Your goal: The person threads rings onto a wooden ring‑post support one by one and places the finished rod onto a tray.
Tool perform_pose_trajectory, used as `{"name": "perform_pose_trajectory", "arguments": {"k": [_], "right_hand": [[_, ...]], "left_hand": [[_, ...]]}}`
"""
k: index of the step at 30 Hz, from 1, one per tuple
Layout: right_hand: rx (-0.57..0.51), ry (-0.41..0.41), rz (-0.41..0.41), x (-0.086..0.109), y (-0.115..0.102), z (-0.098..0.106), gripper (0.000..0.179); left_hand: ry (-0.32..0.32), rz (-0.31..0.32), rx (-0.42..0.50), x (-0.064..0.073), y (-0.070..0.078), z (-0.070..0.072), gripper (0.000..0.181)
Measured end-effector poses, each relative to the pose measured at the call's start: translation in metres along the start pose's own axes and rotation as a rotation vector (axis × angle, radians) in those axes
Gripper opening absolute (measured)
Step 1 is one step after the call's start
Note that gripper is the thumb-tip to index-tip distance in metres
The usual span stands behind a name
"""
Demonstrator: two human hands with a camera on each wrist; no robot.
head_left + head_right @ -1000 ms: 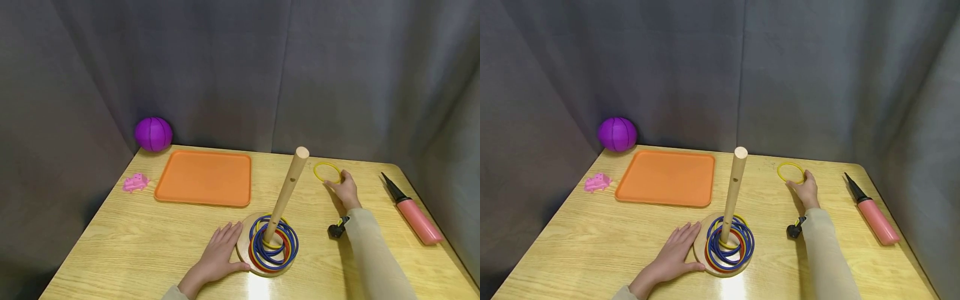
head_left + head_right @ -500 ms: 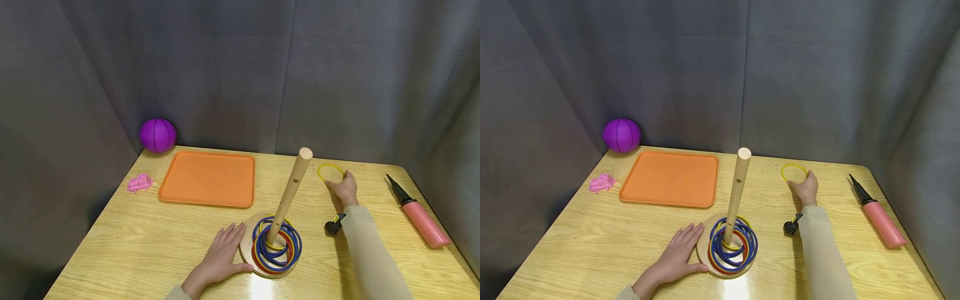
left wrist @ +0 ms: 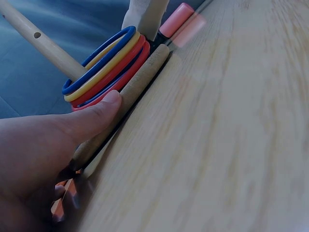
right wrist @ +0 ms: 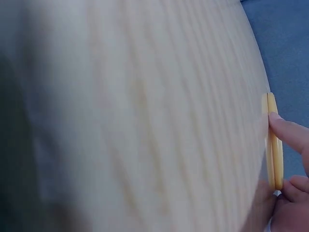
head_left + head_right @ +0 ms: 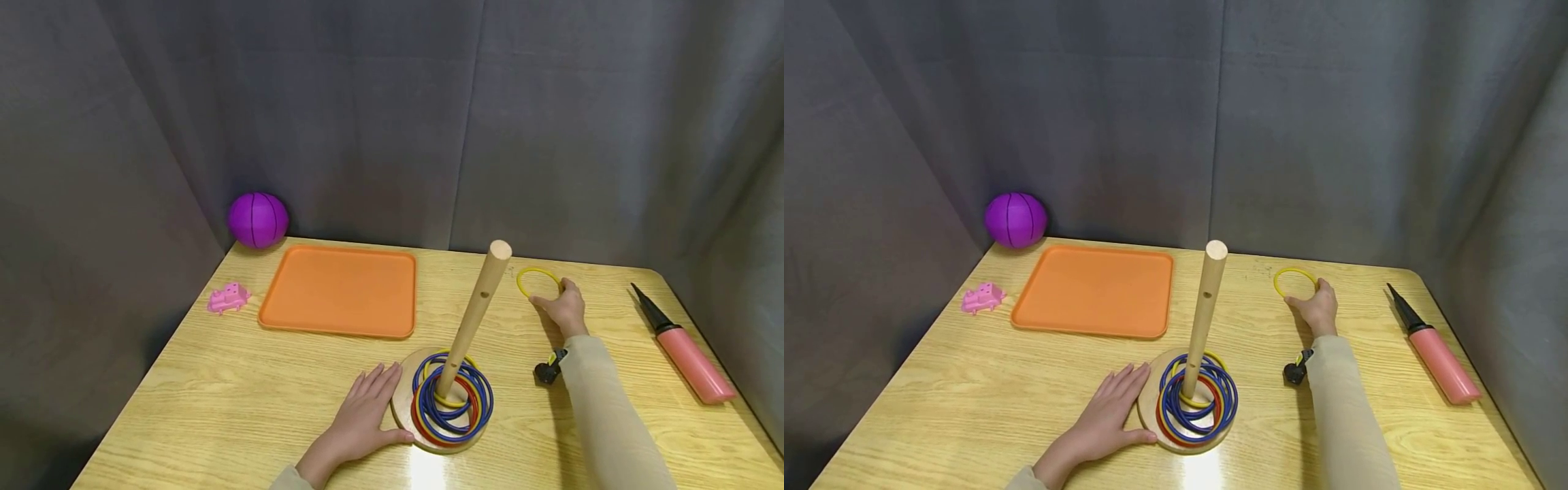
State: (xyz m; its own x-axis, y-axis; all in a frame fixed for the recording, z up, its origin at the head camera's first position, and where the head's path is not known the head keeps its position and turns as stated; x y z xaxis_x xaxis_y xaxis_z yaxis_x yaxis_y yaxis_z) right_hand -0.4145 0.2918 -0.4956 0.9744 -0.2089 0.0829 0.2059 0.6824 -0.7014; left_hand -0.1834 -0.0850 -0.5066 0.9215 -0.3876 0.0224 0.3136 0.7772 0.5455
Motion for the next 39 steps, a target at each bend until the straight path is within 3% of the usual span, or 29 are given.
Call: {"name": "perform_pose_trajectory", "arguments": {"k": [13,27,39], "right_hand": [[0.079,-0.089,0.078,0.012,-0.002,0.004,0.089],[0.170,-0.308,0.312,0.036,-0.012,-0.001,0.089],[0.149,-0.390,0.443,0.063,-0.022,-0.004,0.085]], "left_hand": [[0.013,-0.015,-0.008,0.000,0.001,-0.002,0.106],[0.026,-0.023,-0.023,0.001,0.001,0.000,0.105],[0.029,-0.020,-0.024,0.000,0.001,0.000,0.105]]}}
Point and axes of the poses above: each hand's wrist, its own x-axis away from the middle knuckle, its own z-axis out of the back of the hand, y = z × x, the point moved 6 cm from there along -x, towards the middle knuckle, and after that the axes turned 2 degrees about z, right-handed, at the moved point
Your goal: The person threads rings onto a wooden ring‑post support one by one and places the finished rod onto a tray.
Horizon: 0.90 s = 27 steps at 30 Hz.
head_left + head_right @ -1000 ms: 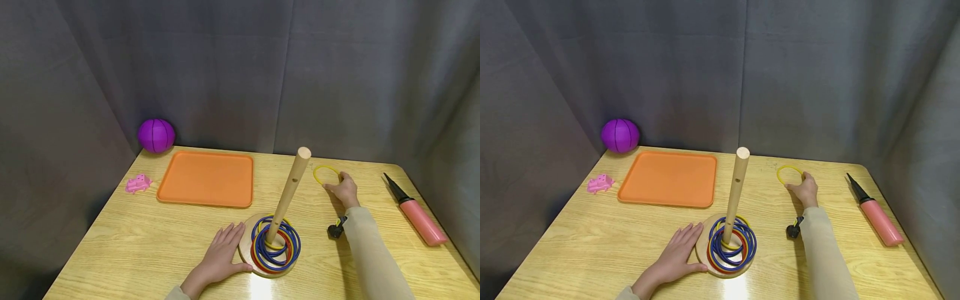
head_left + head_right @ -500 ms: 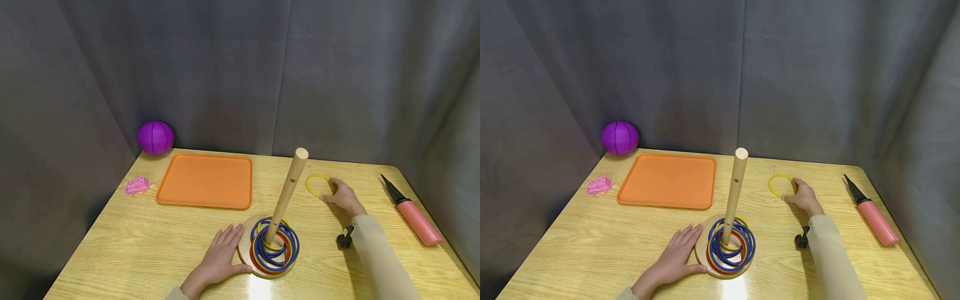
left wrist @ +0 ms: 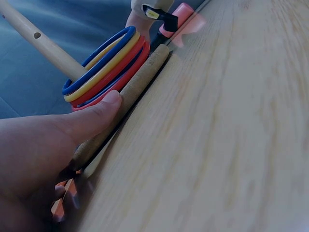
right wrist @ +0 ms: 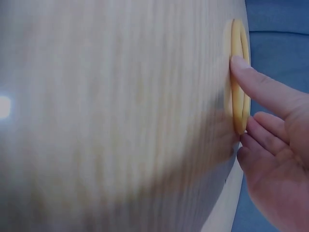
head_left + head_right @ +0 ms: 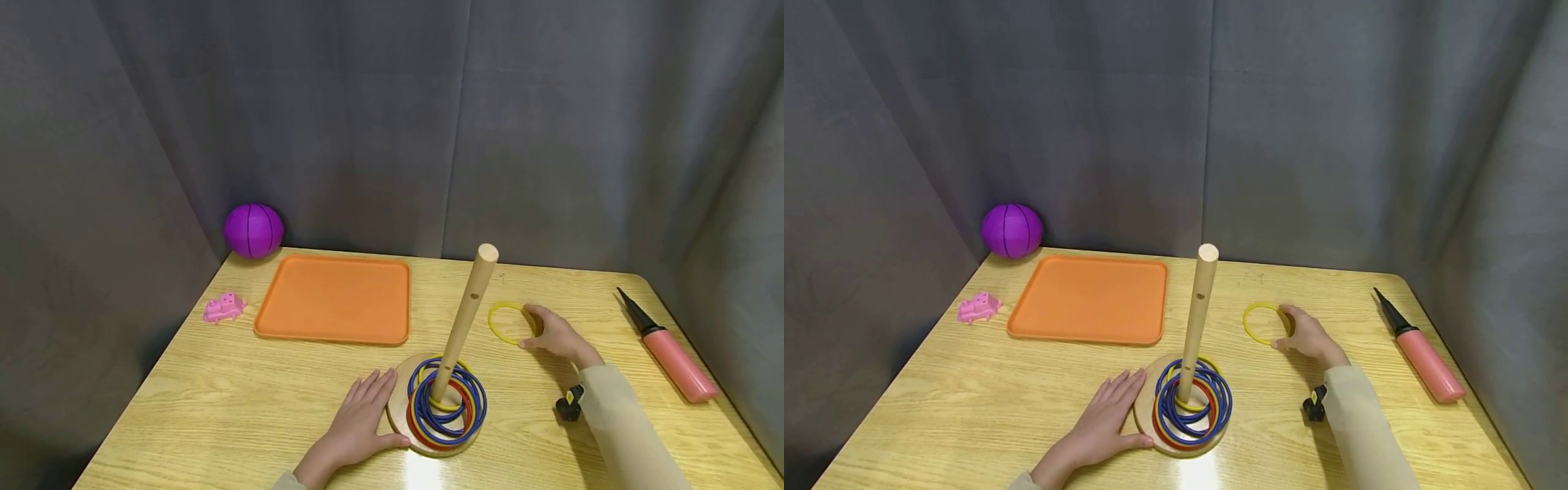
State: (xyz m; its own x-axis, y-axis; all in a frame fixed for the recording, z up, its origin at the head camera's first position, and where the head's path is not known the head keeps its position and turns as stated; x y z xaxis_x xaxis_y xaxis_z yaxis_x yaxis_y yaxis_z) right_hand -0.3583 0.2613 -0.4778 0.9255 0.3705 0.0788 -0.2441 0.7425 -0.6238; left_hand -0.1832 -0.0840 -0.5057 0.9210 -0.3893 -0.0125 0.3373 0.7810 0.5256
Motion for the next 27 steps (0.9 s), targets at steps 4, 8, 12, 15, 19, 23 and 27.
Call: {"name": "perform_pose_trajectory", "arguments": {"k": [4,8,12,15,19,23,27], "right_hand": [[-0.028,-0.032,0.063,0.008,-0.004,-0.004,0.084],[-0.070,-0.076,0.120,0.016,-0.004,-0.008,0.083],[-0.095,-0.119,0.143,0.023,-0.003,-0.011,0.086],[-0.138,-0.133,0.167,0.027,-0.005,-0.013,0.089],[-0.179,-0.145,0.178,0.029,-0.007,-0.014,0.092],[-0.200,-0.111,0.139,0.026,-0.008,-0.010,0.091],[-0.169,0.013,0.061,0.018,-0.009,-0.002,0.076]], "left_hand": [[0.003,-0.001,-0.002,0.000,-0.001,-0.001,0.105],[-0.004,0.001,0.005,0.000,-0.001,0.000,0.105],[-0.011,0.004,0.017,0.000,0.000,0.000,0.105],[-0.004,0.002,0.012,0.000,-0.001,-0.001,0.105],[0.004,-0.002,-0.001,0.000,-0.001,-0.001,0.105],[-0.003,0.003,0.008,0.000,-0.001,-0.001,0.105],[-0.003,0.005,0.013,-0.001,-0.001,0.000,0.105]]}}
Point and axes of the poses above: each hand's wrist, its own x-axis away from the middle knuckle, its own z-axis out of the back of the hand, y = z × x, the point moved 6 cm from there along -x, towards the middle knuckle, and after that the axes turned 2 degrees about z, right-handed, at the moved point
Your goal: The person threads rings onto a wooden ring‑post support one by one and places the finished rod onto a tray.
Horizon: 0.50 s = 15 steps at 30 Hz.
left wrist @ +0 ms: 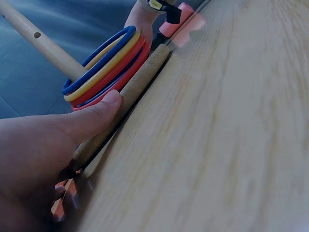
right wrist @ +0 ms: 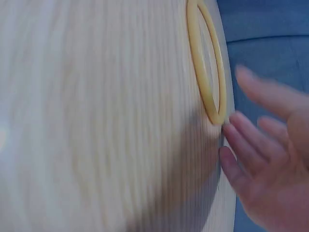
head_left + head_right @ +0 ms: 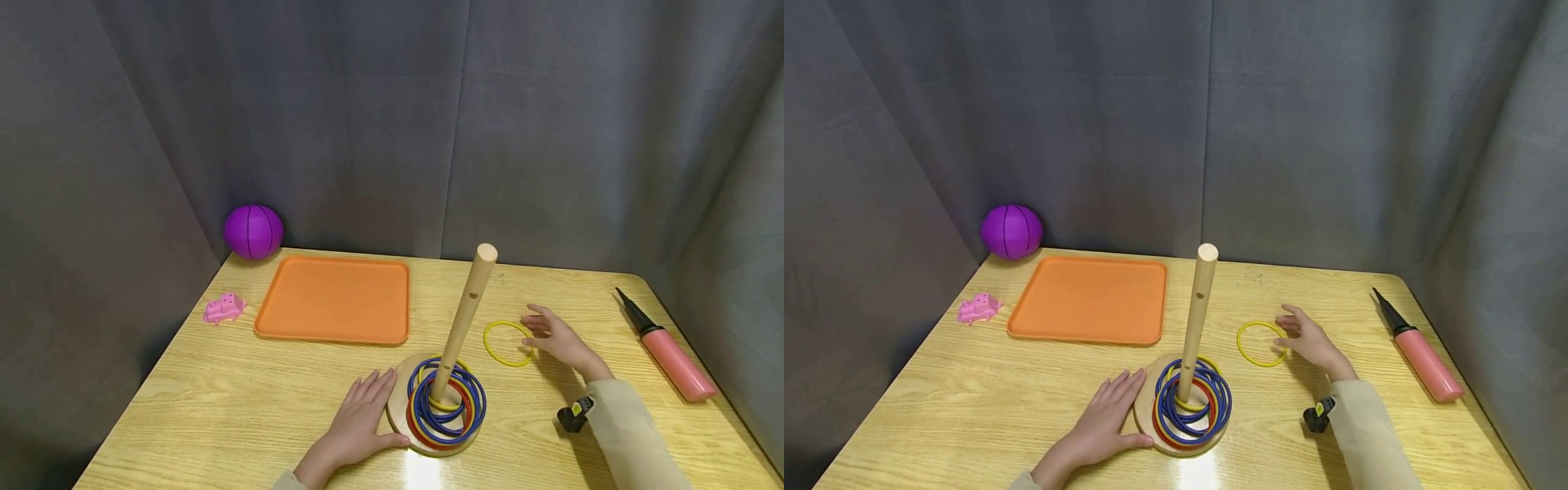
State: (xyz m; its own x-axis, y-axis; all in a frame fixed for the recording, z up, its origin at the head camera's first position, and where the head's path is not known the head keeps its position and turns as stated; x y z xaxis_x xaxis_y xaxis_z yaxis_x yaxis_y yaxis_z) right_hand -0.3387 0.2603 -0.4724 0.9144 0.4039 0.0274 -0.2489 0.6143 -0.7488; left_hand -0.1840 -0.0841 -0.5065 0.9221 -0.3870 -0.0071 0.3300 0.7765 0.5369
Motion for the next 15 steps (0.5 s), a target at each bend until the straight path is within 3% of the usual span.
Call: {"name": "perform_pose_trajectory", "arguments": {"k": [5,15], "right_hand": [[0.122,0.105,-0.063,-0.008,0.001,0.003,0.051],[0.281,0.134,-0.123,-0.021,0.006,0.001,0.015]], "left_hand": [[0.005,-0.008,0.000,0.000,0.000,-0.001,0.105],[0.009,-0.011,0.003,0.000,-0.002,-0.002,0.106]]}}
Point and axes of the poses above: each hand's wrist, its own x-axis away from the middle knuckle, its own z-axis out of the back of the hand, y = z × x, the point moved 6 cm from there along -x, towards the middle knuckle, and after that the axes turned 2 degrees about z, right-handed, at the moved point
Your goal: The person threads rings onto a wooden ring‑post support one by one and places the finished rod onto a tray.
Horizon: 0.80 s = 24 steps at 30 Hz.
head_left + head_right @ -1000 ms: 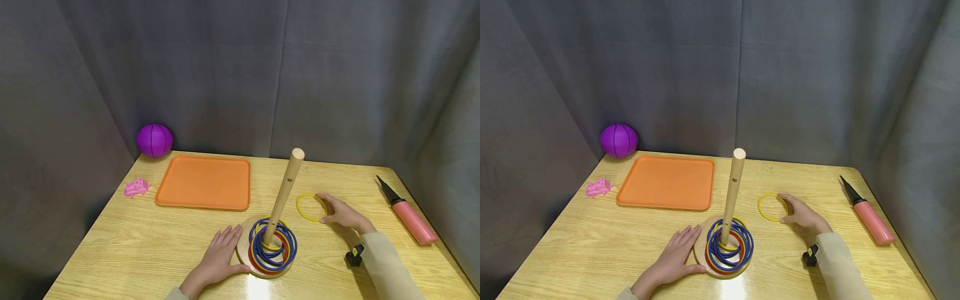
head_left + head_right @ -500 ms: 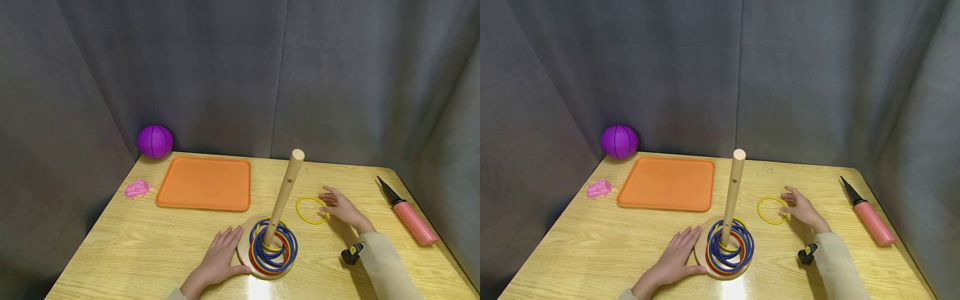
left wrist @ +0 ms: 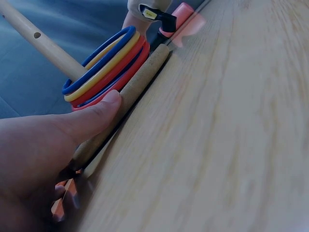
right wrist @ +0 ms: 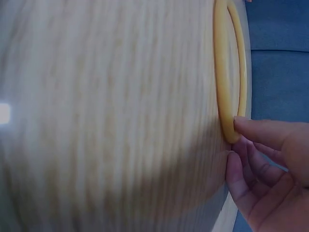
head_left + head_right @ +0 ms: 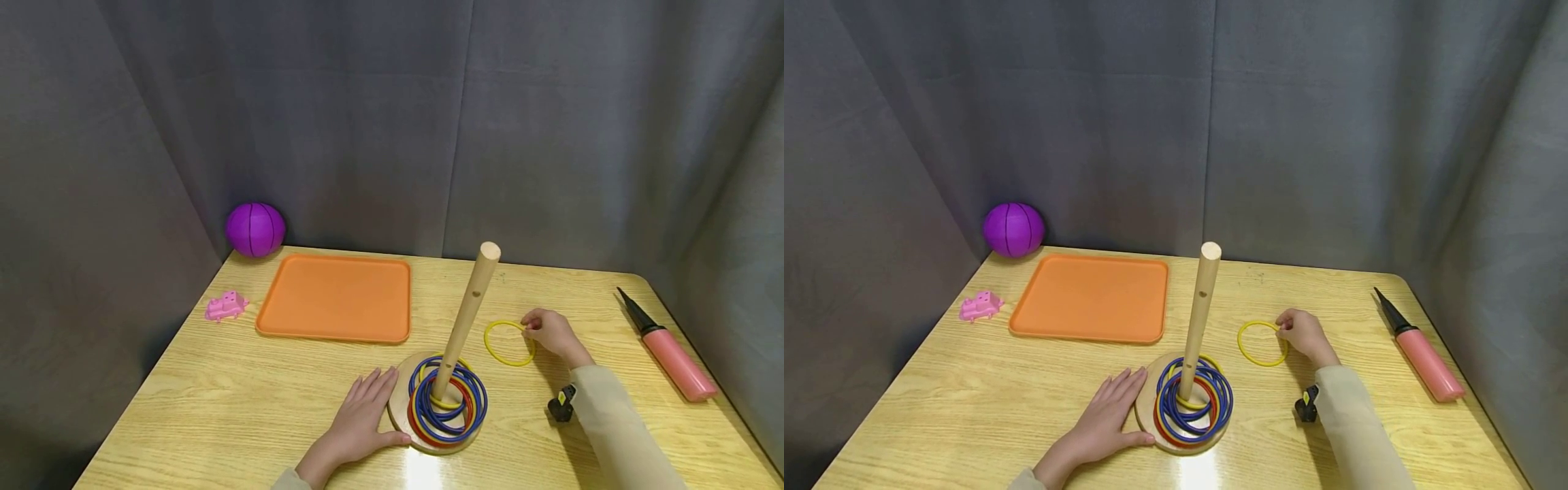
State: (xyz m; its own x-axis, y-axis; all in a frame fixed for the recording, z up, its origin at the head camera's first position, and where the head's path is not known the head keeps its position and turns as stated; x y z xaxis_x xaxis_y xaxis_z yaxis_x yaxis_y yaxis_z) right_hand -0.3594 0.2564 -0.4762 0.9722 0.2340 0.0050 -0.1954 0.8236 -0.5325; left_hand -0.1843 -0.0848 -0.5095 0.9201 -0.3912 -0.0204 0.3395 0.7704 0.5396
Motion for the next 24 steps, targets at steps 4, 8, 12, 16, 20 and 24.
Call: {"name": "perform_pose_trajectory", "arguments": {"k": [4,8,12,16,20,24], "right_hand": [[0.029,-0.002,-0.010,0.002,-0.001,0.000,0.012],[0.048,0.013,-0.023,0.007,-0.001,0.002,0.015],[0.004,0.031,-0.028,0.014,0.000,0.006,0.018],[-0.137,0.031,-0.073,0.021,0.000,0.011,0.022],[-0.277,0.036,-0.106,0.027,-0.008,0.018,0.028],[-0.405,0.052,-0.090,0.029,-0.021,0.027,0.034]], "left_hand": [[-0.001,-0.002,0.006,-0.001,0.001,0.000,0.106],[-0.014,0.004,0.001,-0.001,0.001,0.000,0.106],[-0.017,0.008,-0.008,-0.002,0.001,0.000,0.106],[-0.014,0.005,-0.012,-0.001,0.001,0.000,0.106],[-0.007,0.004,-0.019,0.000,0.002,0.000,0.105],[0.004,0.003,-0.019,0.000,0.003,0.002,0.105]]}}
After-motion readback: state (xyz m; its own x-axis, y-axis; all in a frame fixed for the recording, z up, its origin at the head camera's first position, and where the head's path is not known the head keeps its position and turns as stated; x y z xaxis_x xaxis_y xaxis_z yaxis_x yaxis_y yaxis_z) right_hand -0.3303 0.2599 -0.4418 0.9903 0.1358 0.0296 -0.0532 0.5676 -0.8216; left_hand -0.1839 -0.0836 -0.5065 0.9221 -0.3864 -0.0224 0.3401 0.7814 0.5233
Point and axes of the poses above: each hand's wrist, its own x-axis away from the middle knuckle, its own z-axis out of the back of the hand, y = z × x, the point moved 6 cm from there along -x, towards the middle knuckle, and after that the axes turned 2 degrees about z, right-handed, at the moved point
